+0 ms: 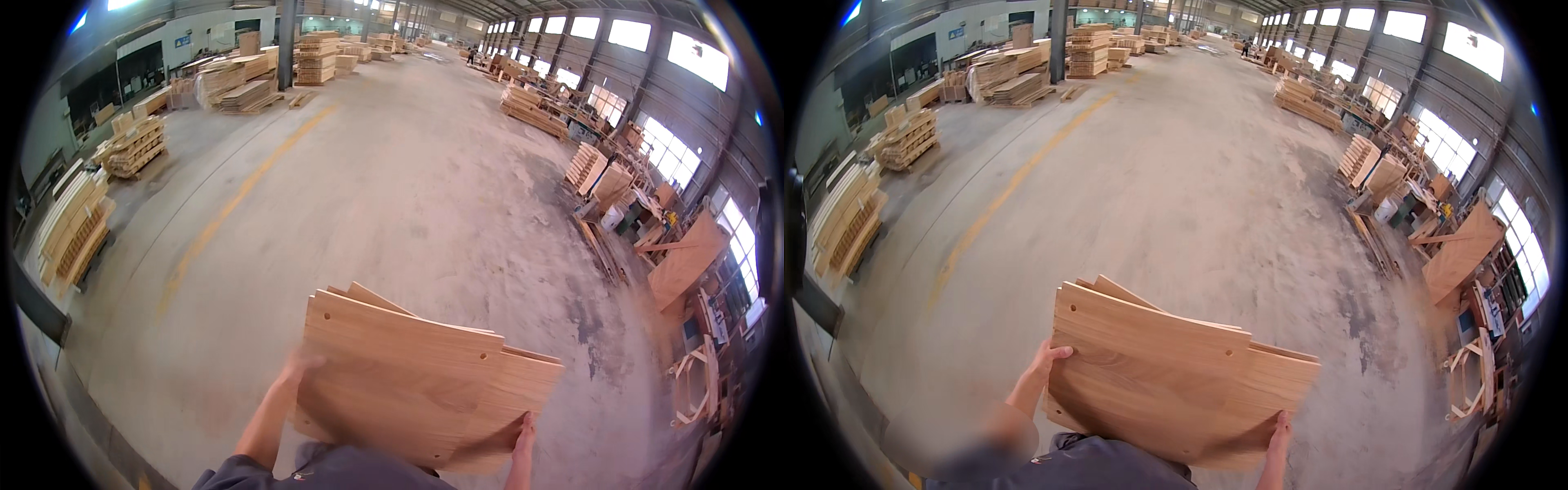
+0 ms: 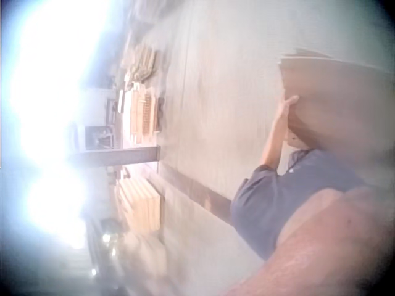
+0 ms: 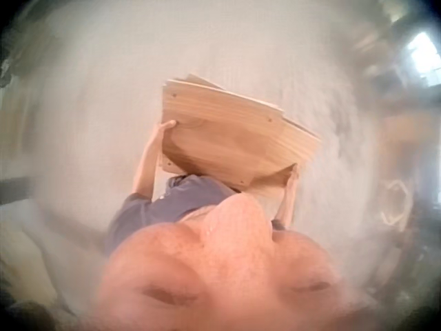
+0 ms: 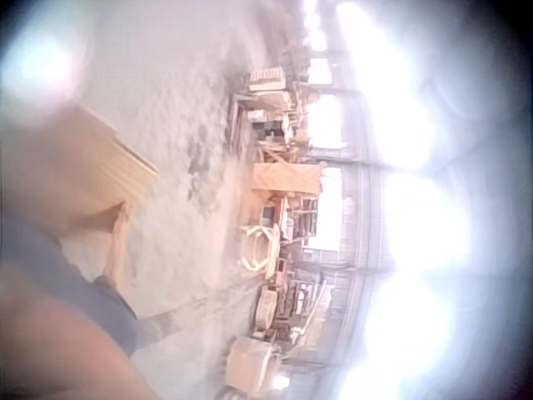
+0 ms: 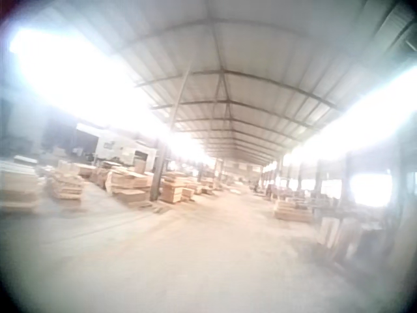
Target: The person uses a screwdriver to remove screws from a large wooden panel, then uses a power drill to attach a smaller wooden frame to a panel. The person then stacks the assembled panels and carries them across the workshop floor.
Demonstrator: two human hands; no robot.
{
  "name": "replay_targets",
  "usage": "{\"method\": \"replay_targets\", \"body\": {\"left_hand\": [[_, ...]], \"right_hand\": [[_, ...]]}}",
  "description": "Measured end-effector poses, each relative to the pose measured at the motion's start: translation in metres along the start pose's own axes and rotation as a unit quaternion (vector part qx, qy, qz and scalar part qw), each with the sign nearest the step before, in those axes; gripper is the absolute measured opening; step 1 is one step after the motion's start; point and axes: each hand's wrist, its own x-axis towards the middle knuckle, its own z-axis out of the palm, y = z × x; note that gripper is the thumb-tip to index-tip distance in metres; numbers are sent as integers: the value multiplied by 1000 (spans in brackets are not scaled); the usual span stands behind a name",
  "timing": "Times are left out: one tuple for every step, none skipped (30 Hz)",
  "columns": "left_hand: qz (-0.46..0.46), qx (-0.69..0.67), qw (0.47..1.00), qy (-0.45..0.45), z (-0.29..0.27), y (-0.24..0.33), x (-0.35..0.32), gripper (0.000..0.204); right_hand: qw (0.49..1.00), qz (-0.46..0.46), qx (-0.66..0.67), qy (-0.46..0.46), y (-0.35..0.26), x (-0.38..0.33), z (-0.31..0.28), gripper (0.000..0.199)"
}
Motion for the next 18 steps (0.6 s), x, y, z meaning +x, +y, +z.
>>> {"method": "replay_targets", "body": {"left_hand": [[-15, 13, 1000, -7, 8, 2, 38, 69], [-25, 25, 999, -8, 14, 7, 79, 70], [-36, 37, 999, -8, 19, 12, 119, 70], [-18, 48, 999, -16, 21, 16, 161, 71], [7, 53, 998, -31, 33, 26, 209, 73], [16, 45, 998, -33, 45, 32, 247, 73], [20, 43, 998, -32, 56, 47, 285, 74], [8, 28, 999, -20, 64, 61, 316, 74], [-4, 14, 1000, -6, 72, 74, 346, 74], [9, 10, 1000, -4, 79, 85, 375, 74], [22, 6, 1000, -1, 86, 95, 402, 74], [35, 4, 999, 1, 92, 109, 433, 74], [38, -26, 999, -3, 102, 113, 458, 73], [40, -55, 998, -6, 113, 120, 483, 73], [42, -83, 996, -10, 122, 124, 512, 73], [30, -78, 997, -1, 121, 121, 549, 73], [18, -69, 997, 11, 112, 110, 591, 73], [0, -58, 998, 16, 105, 105, 634, 72]], "right_hand": [[1000, 1, 3, 18, -5, 23, 18, 65], [1000, 18, -7, -8, -24, 51, 45, 67], [999, 34, -16, -36, -45, 80, 73, 70], [996, 50, -24, -65, -62, 109, 101, 74], [999, 11, -12, -43, -77, 145, 126, 71], [999, -29, 0, -22, -88, 183, 154, 68], [998, -57, 10, -4, -99, 210, 182, 66], [999, -40, -1, -17, -117, 244, 204, 67], [999, -23, -11, -30, -138, 280, 223, 68], [999, -8, -23, -42, -156, 311, 245, 69], [998, -6, -26, -51, -170, 337, 272, 70], [998, -4, -28, -60, -182, 362, 300, 70], [997, -5, -43, -67, -193, 390, 317, 71], [997, -3, -64, -46, -204, 416, 335, 71], [996, -1, -86, -24, -216, 440, 354, 71], [995, 5, -102, -9, -222, 466, 381, 71], [995, -4, -94, -25, -226, 494, 407, 71], [996, -9, -86, -34, -229, 524, 430, 72]]}}
